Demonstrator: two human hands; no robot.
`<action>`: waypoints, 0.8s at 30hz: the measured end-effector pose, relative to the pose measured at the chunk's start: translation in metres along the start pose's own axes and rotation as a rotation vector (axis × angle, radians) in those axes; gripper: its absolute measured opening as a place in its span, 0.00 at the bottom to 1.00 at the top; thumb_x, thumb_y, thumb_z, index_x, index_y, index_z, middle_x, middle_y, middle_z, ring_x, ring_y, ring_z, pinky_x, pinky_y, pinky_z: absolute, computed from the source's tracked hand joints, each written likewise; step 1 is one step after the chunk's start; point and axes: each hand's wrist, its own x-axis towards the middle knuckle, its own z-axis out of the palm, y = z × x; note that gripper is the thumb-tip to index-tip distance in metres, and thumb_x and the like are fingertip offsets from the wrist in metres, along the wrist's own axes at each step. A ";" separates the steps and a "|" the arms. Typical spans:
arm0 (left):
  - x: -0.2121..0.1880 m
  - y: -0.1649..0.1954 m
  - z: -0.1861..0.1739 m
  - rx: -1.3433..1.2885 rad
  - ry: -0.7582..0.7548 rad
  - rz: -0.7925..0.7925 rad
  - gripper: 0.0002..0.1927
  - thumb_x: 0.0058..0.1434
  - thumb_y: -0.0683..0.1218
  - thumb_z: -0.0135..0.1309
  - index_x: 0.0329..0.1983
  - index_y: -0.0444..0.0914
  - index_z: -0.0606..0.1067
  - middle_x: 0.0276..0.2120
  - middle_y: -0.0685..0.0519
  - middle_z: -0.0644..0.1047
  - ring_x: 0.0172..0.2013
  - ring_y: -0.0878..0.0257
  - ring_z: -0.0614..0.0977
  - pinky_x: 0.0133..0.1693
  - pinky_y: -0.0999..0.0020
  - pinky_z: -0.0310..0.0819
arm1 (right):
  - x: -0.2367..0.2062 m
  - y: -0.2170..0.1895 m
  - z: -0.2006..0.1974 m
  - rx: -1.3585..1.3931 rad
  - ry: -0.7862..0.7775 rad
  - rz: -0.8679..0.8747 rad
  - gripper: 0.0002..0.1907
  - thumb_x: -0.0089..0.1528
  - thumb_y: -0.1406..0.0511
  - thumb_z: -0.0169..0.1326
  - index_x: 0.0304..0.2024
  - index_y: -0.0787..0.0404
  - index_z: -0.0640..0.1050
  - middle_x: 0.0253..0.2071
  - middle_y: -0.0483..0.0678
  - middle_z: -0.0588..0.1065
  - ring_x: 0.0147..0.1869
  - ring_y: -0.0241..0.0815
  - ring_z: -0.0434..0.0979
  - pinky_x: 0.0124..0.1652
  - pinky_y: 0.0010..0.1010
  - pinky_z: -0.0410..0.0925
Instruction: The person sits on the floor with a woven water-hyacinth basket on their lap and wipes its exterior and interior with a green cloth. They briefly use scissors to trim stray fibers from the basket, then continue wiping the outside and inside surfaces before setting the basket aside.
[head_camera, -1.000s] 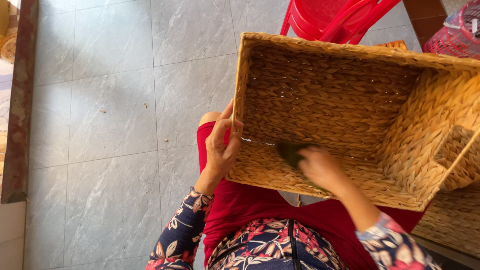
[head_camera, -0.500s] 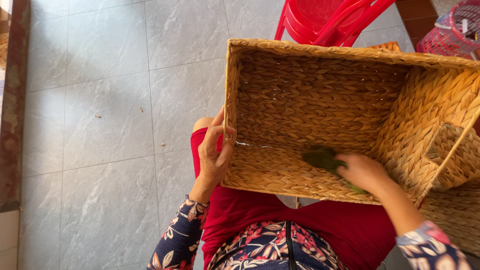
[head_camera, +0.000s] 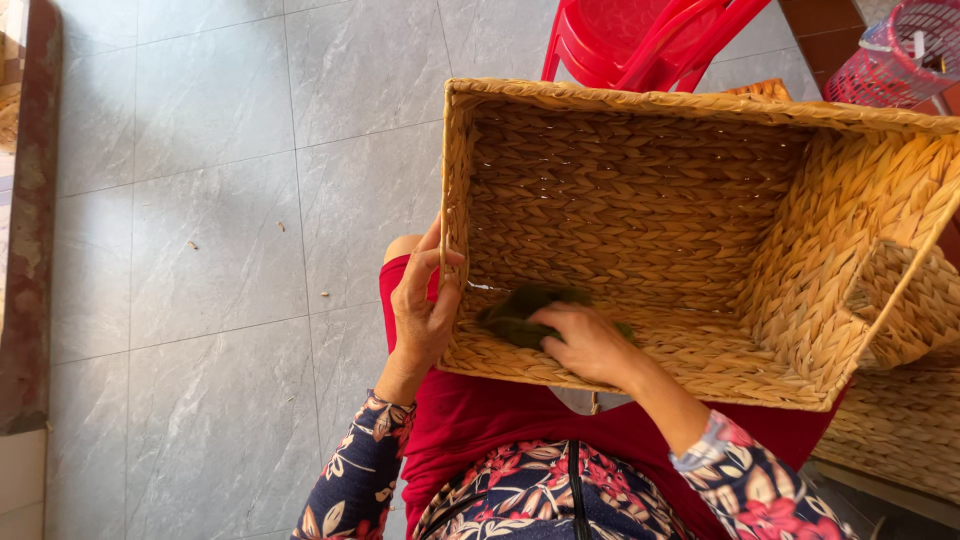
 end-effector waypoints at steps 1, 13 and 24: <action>-0.002 -0.001 -0.001 -0.013 -0.007 0.007 0.14 0.65 0.29 0.44 0.49 0.36 0.71 0.72 0.38 0.65 0.72 0.50 0.69 0.68 0.62 0.66 | 0.006 -0.002 0.002 0.024 -0.034 -0.027 0.20 0.60 0.63 0.54 0.54 0.61 0.78 0.52 0.54 0.78 0.54 0.56 0.79 0.54 0.42 0.71; -0.012 -0.003 -0.001 -0.021 -0.018 -0.036 0.17 0.65 0.29 0.47 0.55 0.35 0.72 0.73 0.40 0.65 0.72 0.51 0.69 0.68 0.61 0.66 | -0.112 0.108 -0.091 -0.451 -0.039 0.646 0.22 0.62 0.59 0.50 0.59 0.48 0.77 0.58 0.49 0.76 0.60 0.53 0.77 0.56 0.47 0.72; 0.012 0.011 -0.012 -0.171 -0.121 -0.059 0.25 0.63 0.27 0.40 0.61 0.33 0.72 0.73 0.42 0.65 0.72 0.56 0.68 0.70 0.61 0.65 | -0.120 0.102 -0.082 -0.339 0.113 0.597 0.20 0.61 0.60 0.51 0.54 0.56 0.80 0.52 0.53 0.78 0.54 0.58 0.78 0.52 0.48 0.71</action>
